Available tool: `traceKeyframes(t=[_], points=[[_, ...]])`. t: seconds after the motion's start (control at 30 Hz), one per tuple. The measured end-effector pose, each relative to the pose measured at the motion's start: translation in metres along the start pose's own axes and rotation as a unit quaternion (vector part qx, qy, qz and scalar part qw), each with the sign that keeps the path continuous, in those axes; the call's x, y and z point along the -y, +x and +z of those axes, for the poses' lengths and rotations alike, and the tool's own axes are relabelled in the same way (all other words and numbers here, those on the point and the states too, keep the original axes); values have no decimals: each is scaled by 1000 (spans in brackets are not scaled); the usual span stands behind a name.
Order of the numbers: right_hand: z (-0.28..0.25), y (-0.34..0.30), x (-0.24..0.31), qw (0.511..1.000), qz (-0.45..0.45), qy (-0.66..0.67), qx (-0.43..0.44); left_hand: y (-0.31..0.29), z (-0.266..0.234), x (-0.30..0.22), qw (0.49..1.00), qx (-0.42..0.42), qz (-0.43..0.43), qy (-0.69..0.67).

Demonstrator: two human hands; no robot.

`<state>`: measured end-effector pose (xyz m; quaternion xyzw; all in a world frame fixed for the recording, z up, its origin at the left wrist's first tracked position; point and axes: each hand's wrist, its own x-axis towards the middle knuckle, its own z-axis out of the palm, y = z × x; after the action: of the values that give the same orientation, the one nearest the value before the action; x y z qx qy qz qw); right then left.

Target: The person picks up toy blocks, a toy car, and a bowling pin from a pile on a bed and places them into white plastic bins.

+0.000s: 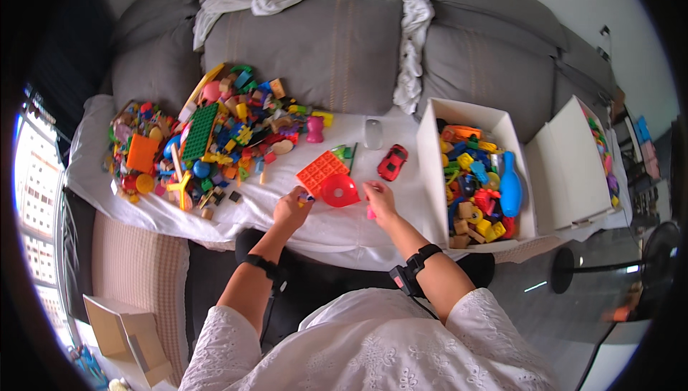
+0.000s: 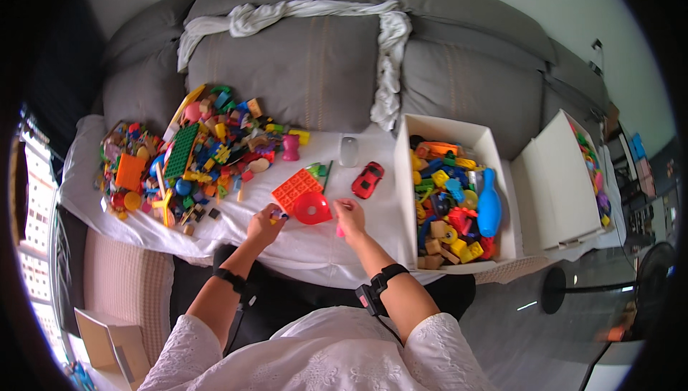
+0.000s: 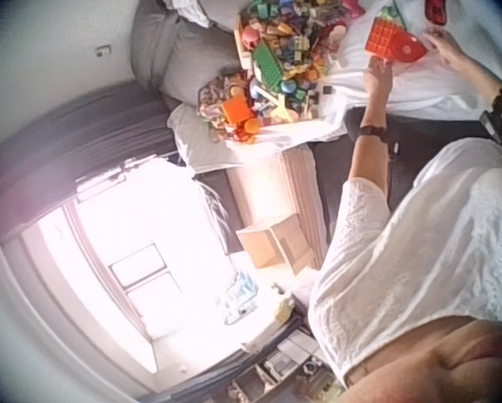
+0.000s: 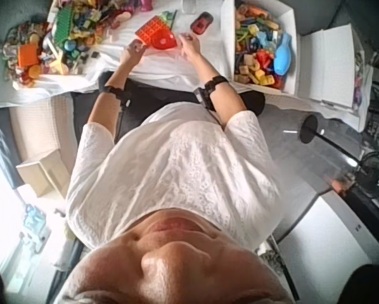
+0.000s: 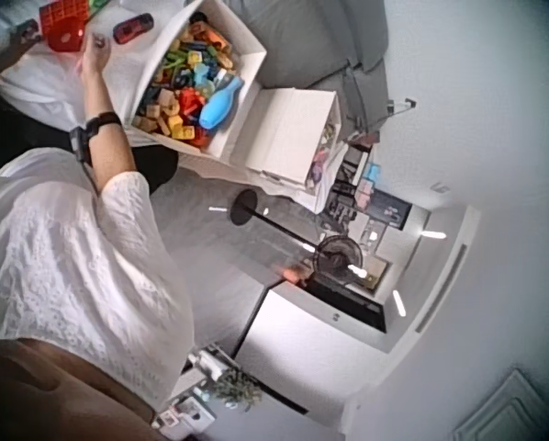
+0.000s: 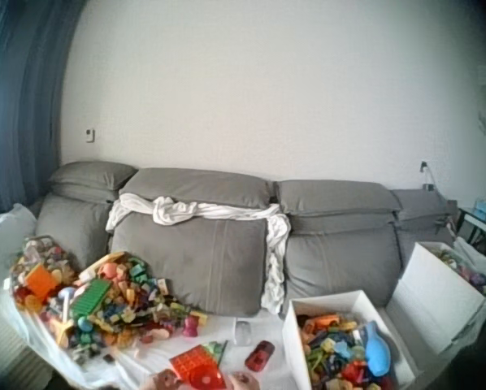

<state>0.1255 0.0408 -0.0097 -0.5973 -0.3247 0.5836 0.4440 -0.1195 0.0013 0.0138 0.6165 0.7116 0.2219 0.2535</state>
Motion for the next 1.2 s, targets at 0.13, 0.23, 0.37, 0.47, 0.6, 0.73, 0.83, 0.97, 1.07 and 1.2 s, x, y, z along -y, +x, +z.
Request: traceKeyframes(t=[0.13, 0.23, 0.37, 0.47, 0.6, 0.73, 0.83, 0.97, 1.07, 1.2], points=[[-4, -48, 71, 994, 16, 36, 106, 11, -7, -38, 995, 2, 46, -88], [-45, -59, 117, 988, 6, 124, 91, 19, -1, -130, 960, 68, 78, -261], [-121, -26, 159, 946, -87, 312, 6, 34, 22, -242, 748, 322, -44, -579], [-183, -6, 167, 909, -120, 384, -113, 39, 43, -300, 724, 376, 19, -578], [-171, -53, 158, 966, -134, 182, -126, 26, 57, -285, 849, 309, 2, -429], [-126, -64, 139, 960, -256, 105, -42, 17, 63, -229, 885, 209, 130, -394], [-76, -55, 117, 953, -290, -56, 66, 3, 76, -155, 907, 94, 167, -375], [-13, -19, 50, 893, -339, -288, 69, -9, 65, -73, 949, -55, 87, -298], [29, -13, 14, 906, -97, -412, 13, -15, 54, -14, 966, -136, 31, -217], [8, 12, -7, 894, -120, -433, -11, -14, 31, -14, 992, -52, 65, -94]])
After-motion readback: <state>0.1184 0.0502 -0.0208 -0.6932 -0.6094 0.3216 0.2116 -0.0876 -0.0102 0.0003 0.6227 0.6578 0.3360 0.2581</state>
